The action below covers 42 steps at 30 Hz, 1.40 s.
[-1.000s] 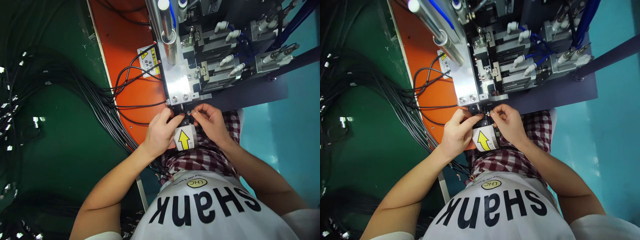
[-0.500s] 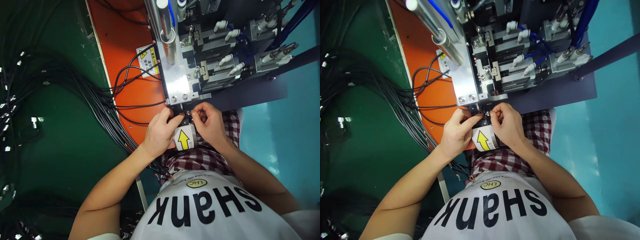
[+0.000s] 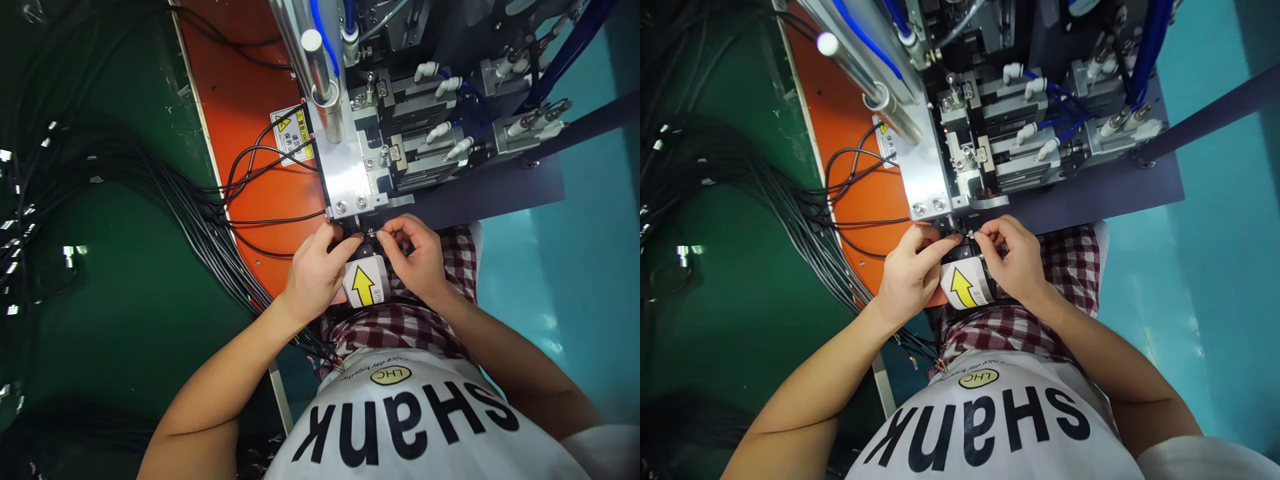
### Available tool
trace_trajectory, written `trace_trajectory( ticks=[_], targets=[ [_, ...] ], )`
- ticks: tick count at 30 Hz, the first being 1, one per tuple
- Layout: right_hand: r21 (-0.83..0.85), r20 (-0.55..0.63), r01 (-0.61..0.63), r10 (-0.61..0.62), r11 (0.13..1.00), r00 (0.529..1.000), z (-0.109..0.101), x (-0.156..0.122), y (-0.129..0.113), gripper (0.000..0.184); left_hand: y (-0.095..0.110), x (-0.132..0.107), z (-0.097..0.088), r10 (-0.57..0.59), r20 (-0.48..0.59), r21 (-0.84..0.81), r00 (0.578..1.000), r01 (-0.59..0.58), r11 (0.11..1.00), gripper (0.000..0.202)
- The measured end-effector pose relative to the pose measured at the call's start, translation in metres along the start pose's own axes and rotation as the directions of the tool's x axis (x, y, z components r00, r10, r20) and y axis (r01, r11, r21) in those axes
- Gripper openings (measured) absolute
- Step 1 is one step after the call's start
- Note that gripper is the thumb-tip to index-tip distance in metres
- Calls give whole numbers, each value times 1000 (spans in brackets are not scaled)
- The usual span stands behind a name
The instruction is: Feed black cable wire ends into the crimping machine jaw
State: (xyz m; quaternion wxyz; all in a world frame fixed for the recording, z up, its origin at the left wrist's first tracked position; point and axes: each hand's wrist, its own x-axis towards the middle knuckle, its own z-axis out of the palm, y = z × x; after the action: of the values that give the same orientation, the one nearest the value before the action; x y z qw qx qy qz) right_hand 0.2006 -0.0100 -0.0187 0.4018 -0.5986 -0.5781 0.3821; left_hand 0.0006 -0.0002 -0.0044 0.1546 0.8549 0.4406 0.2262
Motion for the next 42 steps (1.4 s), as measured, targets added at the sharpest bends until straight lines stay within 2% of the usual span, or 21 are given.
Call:
trace_trajectory(
  ticks=[3,6,8,12,15,18,21,26,27,29,32,34,37,42],
  targets=[
    [116,75,-122,114,986,991,4,2,9,17,-1,0,0,7,1,-32,1000,-7,999,35],
    [293,199,-300,249,908,948,4,4,20,22,-3,-1,0,8,10,-75,1000,-7,997,36],
    [351,221,-364,302,863,927,2,4,26,26,-3,-1,0,12,9,-87,1000,-11,996,36],
    [367,178,-357,312,859,933,-6,4,27,29,-3,0,0,11,0,-109,1000,-11,994,35],
    [348,198,-333,278,876,940,-8,6,19,29,-1,1,-2,-2,-1,-123,1000,2,992,34],
    [340,228,-359,294,869,928,-7,8,12,27,1,2,-3,-15,11,-138,1000,17,990,35],
    [366,266,-422,341,829,902,-3,13,10,22,1,4,-3,-17,17,-149,1000,19,989,36],
    [447,378,-562,422,696,824,-4,19,10,18,1,5,-3,-5,1,-144,1000,5,990,37],
    [429,381,-560,421,708,823,-6,19,9,18,1,4,-2,0,0,-138,1000,0,990,37],
    [373,332,-496,386,784,860,-8,17,7,20,0,4,-2,11,1,-124,1000,-11,992,38],
    [268,184,-298,255,916,949,-7,14,0,22,-1,2,-1,20,-2,-108,1000,-20,994,37],
    [207,113,-189,168,960,979,-3,13,-4,18,-1,2,-1,18,-2,-100,1000,-18,995,36],
    [149,62,-122,114,981,992,2,12,-7,11,0,2,-1,20,8,-84,1000,-19,996,34],
    [127,46,-141,136,982,990,4,13,-3,12,0,1,-1,25,13,-16,1000,-25,1000,32]
  ],
)
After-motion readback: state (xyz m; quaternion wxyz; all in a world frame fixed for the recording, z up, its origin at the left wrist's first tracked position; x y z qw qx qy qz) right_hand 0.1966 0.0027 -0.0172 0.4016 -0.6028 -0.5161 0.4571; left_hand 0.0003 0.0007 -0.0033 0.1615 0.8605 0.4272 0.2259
